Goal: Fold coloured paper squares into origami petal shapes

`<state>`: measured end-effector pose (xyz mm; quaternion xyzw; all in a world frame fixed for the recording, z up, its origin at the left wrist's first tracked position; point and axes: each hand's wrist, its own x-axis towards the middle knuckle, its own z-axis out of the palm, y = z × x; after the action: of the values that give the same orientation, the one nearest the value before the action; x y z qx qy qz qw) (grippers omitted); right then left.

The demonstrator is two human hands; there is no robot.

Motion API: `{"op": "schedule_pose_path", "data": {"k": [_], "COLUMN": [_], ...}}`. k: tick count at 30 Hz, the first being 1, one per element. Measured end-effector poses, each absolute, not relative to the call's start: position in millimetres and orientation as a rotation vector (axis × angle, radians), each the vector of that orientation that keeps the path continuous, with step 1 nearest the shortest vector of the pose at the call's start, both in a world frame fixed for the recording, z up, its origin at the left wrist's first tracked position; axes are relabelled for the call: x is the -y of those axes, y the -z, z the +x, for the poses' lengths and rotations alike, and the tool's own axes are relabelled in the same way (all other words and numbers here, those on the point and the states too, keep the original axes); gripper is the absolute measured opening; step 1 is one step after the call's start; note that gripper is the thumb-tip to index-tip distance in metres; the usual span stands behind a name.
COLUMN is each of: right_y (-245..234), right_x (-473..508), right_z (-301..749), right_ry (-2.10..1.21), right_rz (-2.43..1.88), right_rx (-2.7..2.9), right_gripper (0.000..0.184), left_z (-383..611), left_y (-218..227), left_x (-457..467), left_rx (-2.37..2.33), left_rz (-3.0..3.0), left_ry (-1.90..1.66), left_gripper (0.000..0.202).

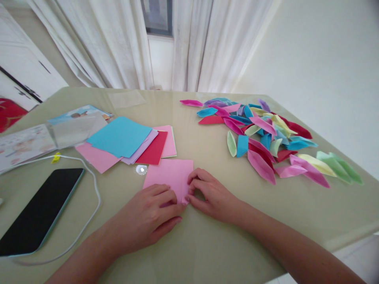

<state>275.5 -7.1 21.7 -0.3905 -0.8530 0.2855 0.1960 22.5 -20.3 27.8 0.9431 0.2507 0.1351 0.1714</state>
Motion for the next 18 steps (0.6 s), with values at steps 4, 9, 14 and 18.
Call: {"op": "schedule_pose_path", "data": {"k": [4,9,14,18], "right_y": [-21.3,-21.8,-22.9,-22.7], "right_x": [7.2,8.0,9.6,9.7], "right_z": [274.8,274.0,273.0,273.2], "right_ry": [-0.808,-0.785,-0.775,-0.779], "right_rz": [-1.102,-1.114,-1.125,-1.134], "right_rx": [2.391,2.406,2.418,2.421], "right_gripper": [0.01,0.01,0.009,0.008], "left_z": [23.6,25.0,24.3,23.3], "left_y": [-29.4,-31.0,-31.6,-30.6], "left_x": [20.4,21.0,22.4,22.9], "left_rx": [-0.723,-0.739,-0.739,-0.739], "left_rz": [2.655,2.651,2.631,2.627], "left_ry": [-0.33,-0.29,-0.31,-0.364], "left_gripper": [0.019,0.02,0.02,0.021]}}
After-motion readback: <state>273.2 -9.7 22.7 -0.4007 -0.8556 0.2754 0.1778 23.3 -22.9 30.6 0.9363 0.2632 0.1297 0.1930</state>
